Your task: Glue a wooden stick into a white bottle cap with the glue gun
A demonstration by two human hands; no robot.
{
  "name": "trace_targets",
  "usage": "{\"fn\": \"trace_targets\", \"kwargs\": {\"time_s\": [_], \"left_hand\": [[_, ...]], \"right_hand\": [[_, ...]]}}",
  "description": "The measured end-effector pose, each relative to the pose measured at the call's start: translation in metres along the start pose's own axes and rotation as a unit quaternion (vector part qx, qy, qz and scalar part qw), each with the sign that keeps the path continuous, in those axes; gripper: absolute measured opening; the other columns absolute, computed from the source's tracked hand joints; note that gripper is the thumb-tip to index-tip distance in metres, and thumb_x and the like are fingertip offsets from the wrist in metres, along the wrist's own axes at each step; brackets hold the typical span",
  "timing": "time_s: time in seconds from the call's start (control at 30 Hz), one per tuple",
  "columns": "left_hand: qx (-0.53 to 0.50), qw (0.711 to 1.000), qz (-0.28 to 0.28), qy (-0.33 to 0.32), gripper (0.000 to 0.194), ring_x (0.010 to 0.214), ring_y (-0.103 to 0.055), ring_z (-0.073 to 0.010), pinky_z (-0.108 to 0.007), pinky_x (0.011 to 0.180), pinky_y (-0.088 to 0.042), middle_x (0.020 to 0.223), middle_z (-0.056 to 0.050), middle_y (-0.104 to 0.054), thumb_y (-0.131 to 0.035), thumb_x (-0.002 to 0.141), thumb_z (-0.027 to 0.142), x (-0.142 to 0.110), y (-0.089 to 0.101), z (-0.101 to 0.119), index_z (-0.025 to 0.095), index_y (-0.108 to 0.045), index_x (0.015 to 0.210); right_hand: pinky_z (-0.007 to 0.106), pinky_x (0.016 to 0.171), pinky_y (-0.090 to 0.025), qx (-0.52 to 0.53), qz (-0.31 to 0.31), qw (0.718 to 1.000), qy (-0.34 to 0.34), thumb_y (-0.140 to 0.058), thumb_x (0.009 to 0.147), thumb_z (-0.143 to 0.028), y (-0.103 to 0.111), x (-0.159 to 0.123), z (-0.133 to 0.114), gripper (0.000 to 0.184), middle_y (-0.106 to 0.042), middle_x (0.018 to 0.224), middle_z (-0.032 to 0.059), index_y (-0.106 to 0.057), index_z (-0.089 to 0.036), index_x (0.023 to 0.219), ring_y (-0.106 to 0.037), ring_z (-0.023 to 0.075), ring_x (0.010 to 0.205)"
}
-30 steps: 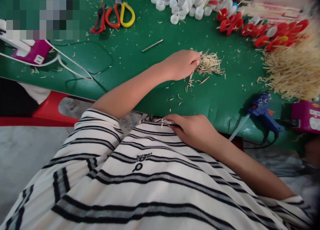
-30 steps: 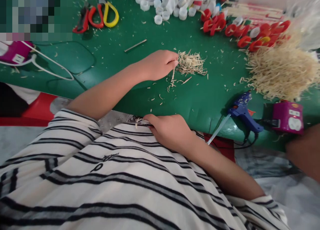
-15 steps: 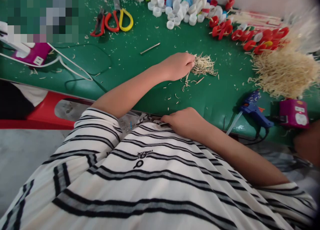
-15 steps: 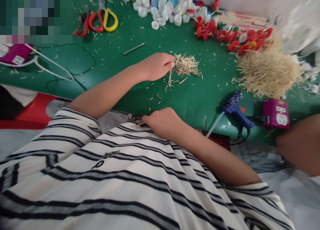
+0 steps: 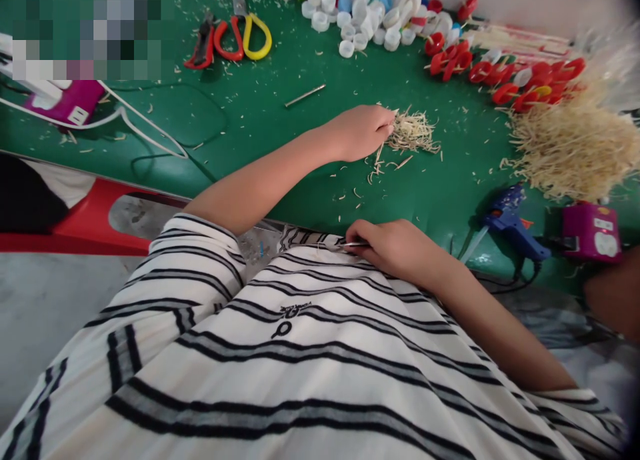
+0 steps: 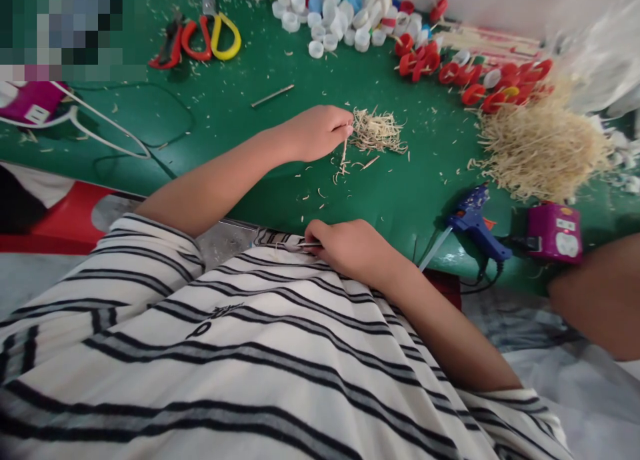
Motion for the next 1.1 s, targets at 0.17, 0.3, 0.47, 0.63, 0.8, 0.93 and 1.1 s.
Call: {"fn": "trace_targets", "kwargs": {"time_s": [0.17,0.3,0.47,0.63,0.8,0.93,1.1], "left_hand": [[0.006,1.000,0.016,-0.003,0.033,0.073,-0.051,-0.0204,-0.040,0.073,-0.031,0.070,-0.003,-0.046,-0.045,0.105,0.024,0.002,0.001,0.001,0.025,-0.038,0.073],[0.006,1.000,0.018,0.000,0.034,0.074,-0.052,-0.0208,-0.040,0.075,-0.030,0.068,-0.002,-0.044,-0.044,0.105,0.023,0.003,0.002,0.001,0.025,-0.037,0.072],[0.003,1.000,0.019,-0.009,0.035,0.075,-0.050,-0.0212,-0.041,0.074,-0.028,0.068,-0.004,-0.046,-0.045,0.105,0.023,0.004,0.002,0.000,0.024,-0.036,0.072],[-0.002,1.000,0.016,-0.007,0.036,0.074,-0.050,-0.0225,-0.042,0.074,-0.027,0.067,-0.005,-0.046,-0.046,0.106,0.024,0.003,0.002,0.000,0.024,-0.036,0.071],[-0.001,1.000,0.009,-0.003,0.036,0.072,-0.048,-0.0216,-0.042,0.074,-0.027,0.067,-0.004,-0.042,-0.045,0.106,0.024,0.003,0.002,-0.001,0.024,-0.038,0.071],[-0.008,1.000,0.007,-0.013,0.034,0.070,-0.043,-0.0203,-0.042,0.073,-0.026,0.069,-0.003,-0.042,-0.045,0.106,0.023,0.003,0.001,0.000,0.024,-0.038,0.073],[-0.015,1.000,0.006,-0.015,0.033,0.069,-0.041,-0.0198,-0.042,0.073,-0.025,0.069,-0.002,-0.038,-0.043,0.106,0.023,0.002,0.000,0.000,0.024,-0.037,0.074]], "right_hand": [[0.029,0.069,-0.043,0.093,0.165,0.976,-0.105,-0.062,0.105,-0.038,0.031,-0.006,0.056,0.022,-0.081,0.092,0.0059,-0.072,-0.021,0.113,-0.071,0.0213,0.077],[0.033,0.073,-0.050,0.089,0.265,0.945,-0.172,-0.064,0.101,-0.036,0.055,-0.013,0.084,0.035,-0.083,0.101,0.0083,-0.074,-0.020,0.130,-0.072,0.0236,0.079],[0.032,0.082,-0.053,0.104,0.180,0.978,-0.033,-0.056,0.106,-0.032,0.044,0.003,0.025,0.044,-0.083,0.126,0.0074,-0.070,-0.026,0.147,-0.078,0.0236,0.099],[0.030,0.066,-0.034,-0.070,-0.010,0.985,0.157,-0.049,0.107,-0.019,0.005,0.031,-0.049,0.044,-0.085,0.104,0.0052,-0.075,-0.031,0.140,-0.073,0.0194,0.087],[0.033,0.061,-0.026,-0.190,-0.091,0.968,0.139,-0.046,0.103,-0.008,-0.007,0.053,-0.058,0.047,-0.082,0.093,0.0089,-0.073,-0.021,0.139,-0.068,0.0204,0.073],[0.033,0.061,-0.029,-0.207,-0.129,0.965,0.100,-0.049,0.099,-0.004,-0.009,0.055,-0.061,0.038,-0.082,0.098,0.0117,-0.079,-0.018,0.116,-0.072,0.0234,0.079],[0.035,0.059,-0.024,-0.209,-0.111,0.966,0.102,-0.048,0.102,-0.006,-0.010,0.048,-0.058,0.033,-0.082,0.101,0.0118,-0.078,-0.017,0.109,-0.073,0.0242,0.084]]}}
Point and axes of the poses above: each hand's wrist, its own x-axis towards the middle knuckle, its own y-axis out of the back of the hand, z = x × y, the point moved 9 cm from there along x, towards the middle knuckle
